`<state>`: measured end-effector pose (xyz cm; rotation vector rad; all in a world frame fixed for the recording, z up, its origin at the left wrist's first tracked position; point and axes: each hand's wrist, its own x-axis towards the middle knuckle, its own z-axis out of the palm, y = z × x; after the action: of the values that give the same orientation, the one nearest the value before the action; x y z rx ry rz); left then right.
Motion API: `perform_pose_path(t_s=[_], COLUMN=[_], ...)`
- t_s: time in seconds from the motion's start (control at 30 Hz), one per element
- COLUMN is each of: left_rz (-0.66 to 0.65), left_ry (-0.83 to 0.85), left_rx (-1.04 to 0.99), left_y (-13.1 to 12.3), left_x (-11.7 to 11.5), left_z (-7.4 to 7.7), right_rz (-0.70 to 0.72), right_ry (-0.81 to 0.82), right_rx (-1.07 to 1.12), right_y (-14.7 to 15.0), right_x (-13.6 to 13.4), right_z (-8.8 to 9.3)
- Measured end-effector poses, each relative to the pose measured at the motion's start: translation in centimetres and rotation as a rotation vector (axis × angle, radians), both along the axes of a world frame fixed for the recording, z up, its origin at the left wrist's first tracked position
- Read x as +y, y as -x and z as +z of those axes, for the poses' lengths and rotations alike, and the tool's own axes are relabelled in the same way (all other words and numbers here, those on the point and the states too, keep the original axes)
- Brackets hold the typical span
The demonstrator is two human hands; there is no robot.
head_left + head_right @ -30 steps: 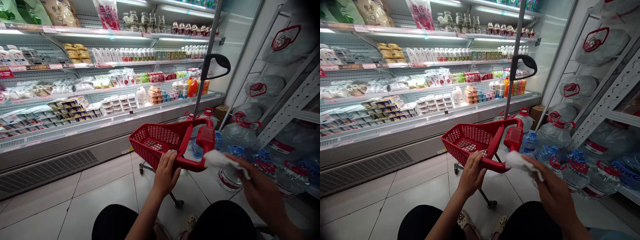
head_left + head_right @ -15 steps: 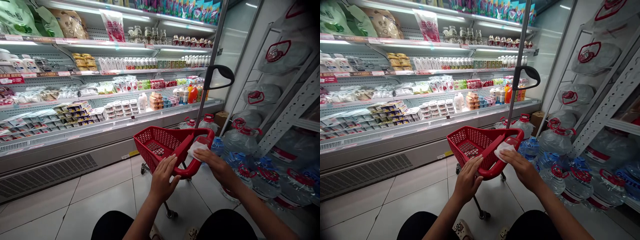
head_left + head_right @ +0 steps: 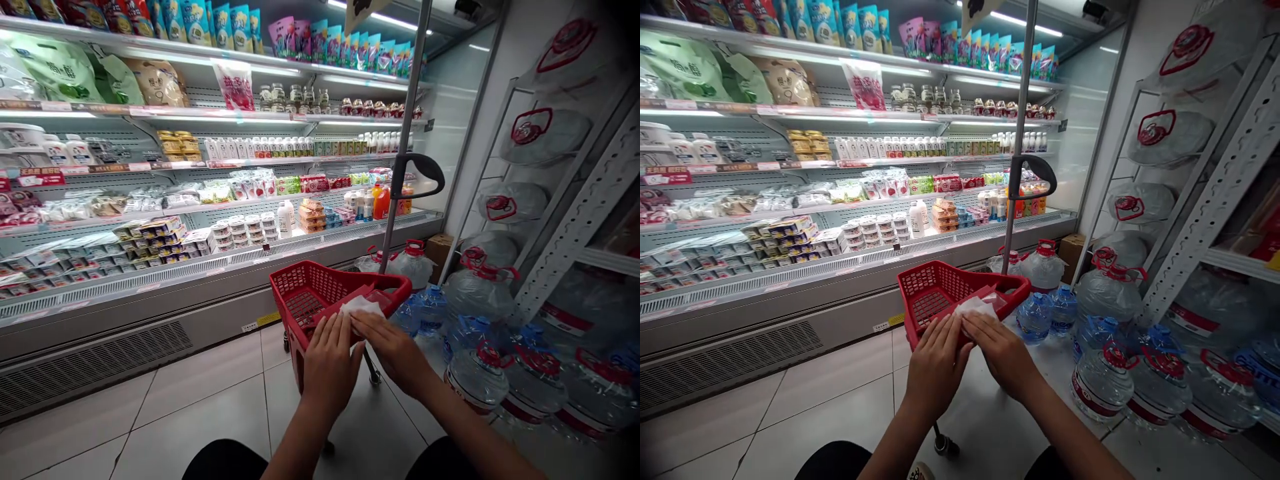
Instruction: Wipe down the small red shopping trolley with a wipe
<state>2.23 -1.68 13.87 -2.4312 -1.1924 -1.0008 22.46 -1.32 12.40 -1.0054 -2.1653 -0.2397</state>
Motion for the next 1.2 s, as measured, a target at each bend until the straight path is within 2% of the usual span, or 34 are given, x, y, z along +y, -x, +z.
perform_pose_path(t_s=[0.07,0.17,0.23,0.3,0.43,0.53,0.6,0.73,0.8,0.9,0.97,1.03,1.13,1.2], left_rz=[0.022,-0.002,-0.011,0.02,0.106,0.129,0.119,0.078,0.071,0.073,0.079,0.096,0.137,0.155], left_ry=[-0.04,-0.07,-0.063,-0.049,-0.031,-0.027,-0.028,-0.028,-0.033,-0.048,-0.063,-0.076,-0.089,-0.086], left_rx=[0.049,0.113,0.128,0.122,0.086,0.051,0.055,0.091,0.095,0.089,0.084,0.088,0.098,0.09], left_y=[0.6,2.8,4.0,4.4,3.0,2.0,2.0,3.1,3.6,4.0,4.2,4.3,3.9,3.2], left_x=[0.2,0.7,0.8,0.9,1.0,1.3,1.5,1.9,2.0,1.9,1.9,1.9,2.0,2.1], left_z=[0.0,0.2,0.5,0.8,0.7,0.1,-0.1,0.0,0.1,0.1,-0.1,-0.3,-0.7,-1.0], right_rz=[0.014,-0.086,-0.145,-0.138,-0.006,0.034,0.007,-0.158,-0.184,-0.19,-0.226,-0.257,-0.229,-0.149], right_ry=[0.005,0.048,0.061,0.041,-0.017,-0.051,-0.061,-0.018,0.024,0.071,0.054,0.009,-0.039,-0.043], right_rx=[0.015,0.101,0.149,0.146,0.065,0.05,0.082,0.266,0.322,0.401,0.478,0.524,0.476,0.376], right_y=[-1.0,-4.0,-4.6,-3.2,2.4,3.5,1.8,-4.2,-6.4,-7.6,-6.6,-4.2,1.2,4.6], right_x=[1.3,3.5,4.1,3.6,1.6,1.9,3.2,7.2,9.1,10.9,10.8,9.6,5.9,3.5], right_z=[0.2,-0.3,-0.8,-1.0,-0.7,-0.9,-1.6,-3.3,-3.7,-4.1,-4.4,-4.8,-5.2,-5.2])
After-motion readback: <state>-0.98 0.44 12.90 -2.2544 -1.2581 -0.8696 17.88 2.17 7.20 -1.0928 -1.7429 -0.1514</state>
